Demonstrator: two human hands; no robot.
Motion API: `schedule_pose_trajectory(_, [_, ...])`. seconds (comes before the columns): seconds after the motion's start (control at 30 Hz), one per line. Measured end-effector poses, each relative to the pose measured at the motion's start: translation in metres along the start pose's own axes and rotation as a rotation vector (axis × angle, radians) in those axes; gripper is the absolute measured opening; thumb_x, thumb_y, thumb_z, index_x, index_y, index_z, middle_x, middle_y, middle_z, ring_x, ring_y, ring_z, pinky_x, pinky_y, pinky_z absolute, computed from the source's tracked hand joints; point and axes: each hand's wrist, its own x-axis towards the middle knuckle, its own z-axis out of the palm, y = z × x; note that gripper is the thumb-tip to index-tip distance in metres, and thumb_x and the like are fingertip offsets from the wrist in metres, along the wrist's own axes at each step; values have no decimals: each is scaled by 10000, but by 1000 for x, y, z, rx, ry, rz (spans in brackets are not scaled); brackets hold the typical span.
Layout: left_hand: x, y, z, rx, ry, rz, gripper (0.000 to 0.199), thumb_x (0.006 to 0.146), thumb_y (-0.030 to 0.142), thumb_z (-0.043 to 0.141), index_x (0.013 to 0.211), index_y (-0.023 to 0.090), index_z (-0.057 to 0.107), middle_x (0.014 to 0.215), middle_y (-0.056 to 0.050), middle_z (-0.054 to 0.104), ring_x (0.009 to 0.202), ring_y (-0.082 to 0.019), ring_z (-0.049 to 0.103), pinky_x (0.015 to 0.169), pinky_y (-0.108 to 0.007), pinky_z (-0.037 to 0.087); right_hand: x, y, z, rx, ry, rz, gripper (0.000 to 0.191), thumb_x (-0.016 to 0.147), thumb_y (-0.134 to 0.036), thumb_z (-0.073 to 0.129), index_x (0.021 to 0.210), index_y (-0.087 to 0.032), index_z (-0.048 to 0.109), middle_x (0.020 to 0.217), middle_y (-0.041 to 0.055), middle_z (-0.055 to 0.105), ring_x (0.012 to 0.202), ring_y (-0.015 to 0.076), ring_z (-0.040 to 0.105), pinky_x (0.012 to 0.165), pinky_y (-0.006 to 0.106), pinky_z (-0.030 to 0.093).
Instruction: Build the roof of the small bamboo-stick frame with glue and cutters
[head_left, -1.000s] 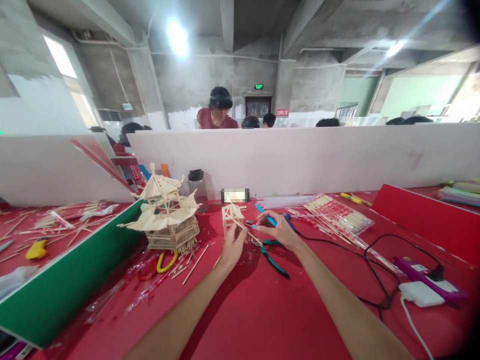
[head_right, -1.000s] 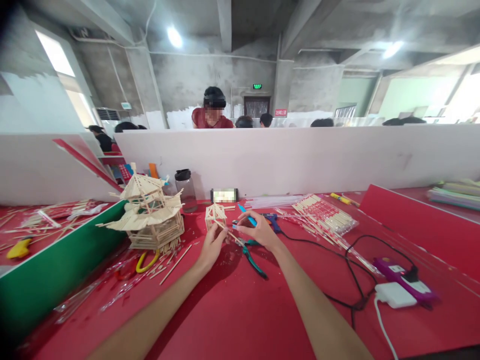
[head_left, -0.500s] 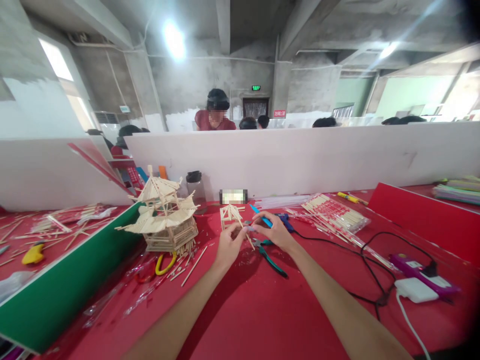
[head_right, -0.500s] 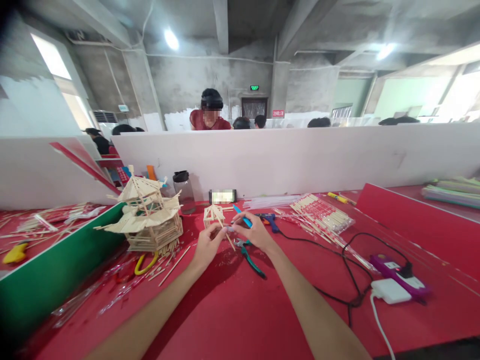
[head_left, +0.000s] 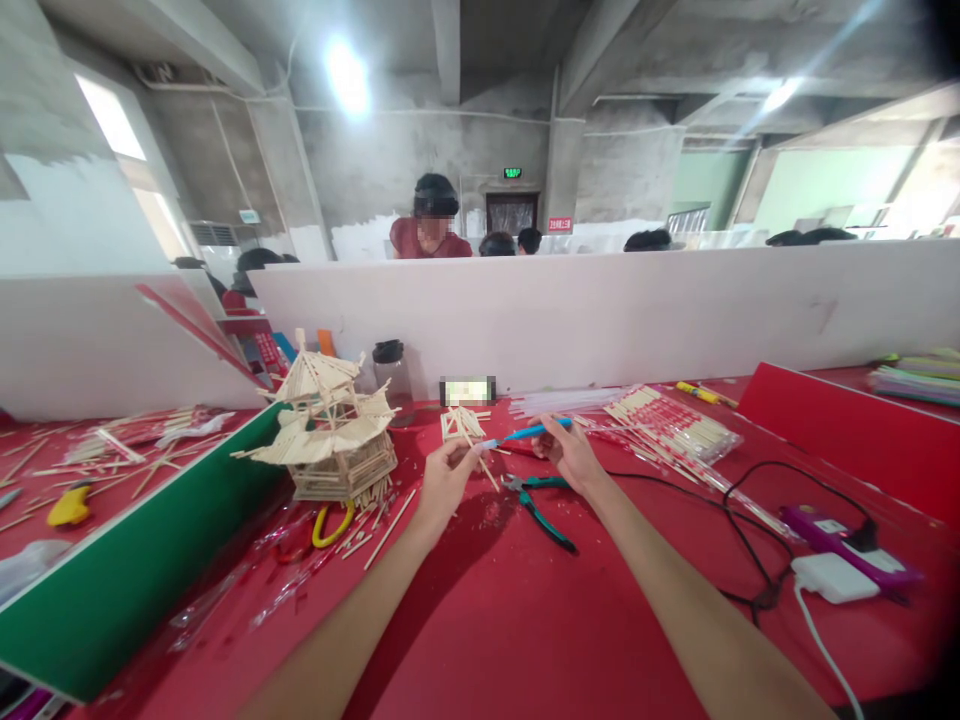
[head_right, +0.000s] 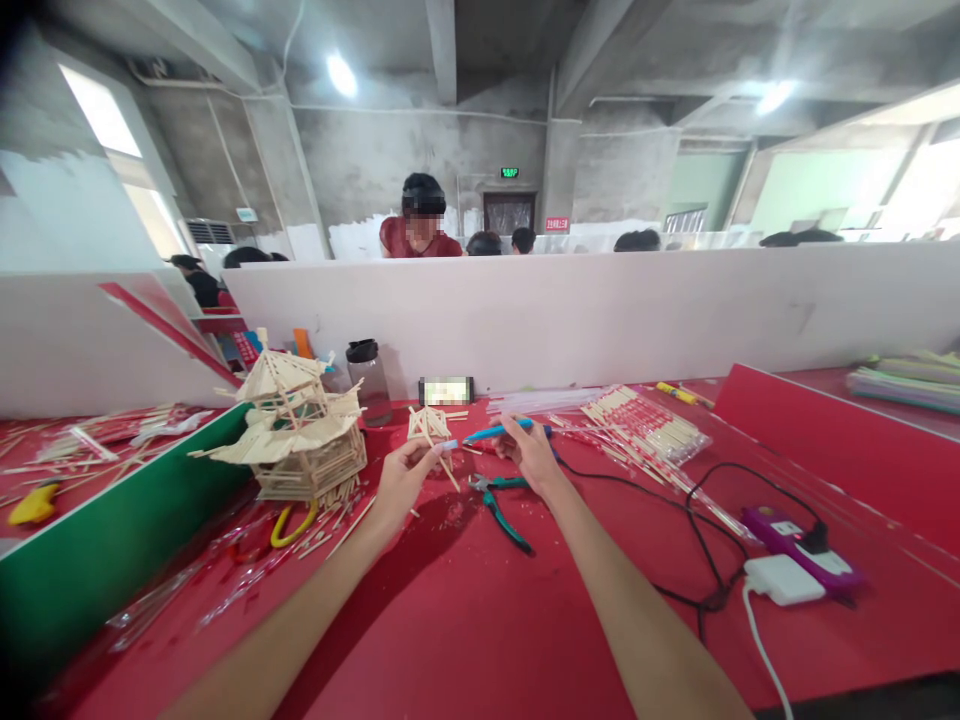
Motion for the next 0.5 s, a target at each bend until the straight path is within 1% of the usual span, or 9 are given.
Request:
schedule_pose_trajectory(0.07, [-1,1,0,3,-19,2,294,805,449,694,893,169,689,778,-28,714,728,-172,649,693,-264,491,0,0,1,4,9,4,358,762,-540,761,822,-200,668,619,-8,632,531,120,556,488,247,436])
schedule_pose_trajectory(0.17, [-3,3,0,-2,-29,35,287,841,462,661,855,175,652,795,-26,697,745,-169,642,713,-265,490,-1,0,1,33,54,23,347,723,-492,812,790,-205,629,648,-8,666,544,115,579,516,241,466])
schedule_pose_trajectory(0.23, [-5,5,1,-45,-29,39,290,857,471,644,852,183,614,804,-19,672,745,-163,634,724,-269,497,-1,0,1,50,68,51,347,684,-437,854,793,-207,617,700,-1,698,569,113,598,538,233,488])
schedule_pose_trajectory(0.3, [-6,5,2,-112,-17,15,295,864,484,636,884,195,582,823,-11,652,732,-156,627,718,-270,504,-2,-1,0,62,56,81,349,663,-396,876,791,-209,610,740,5,714,595,110,610,543,221,495])
schedule_pose_trajectory(0.4, [-9,5,6,-177,2,-21,306,869,499,632,895,203,555,758,14,614,626,-120,573,634,-239,477,-3,-1,1,96,14,112,346,666,-367,881,760,-209,587,754,5,712,612,106,610,526,200,483])
schedule_pose_trajectory(0.5, [-12,5,9,-211,-14,-20,299,897,492,605,874,198,563,664,41,573,499,-76,462,522,-204,397,-4,0,3,153,-18,125,349,669,-362,882,735,-208,575,736,-6,692,611,99,593,520,187,463])
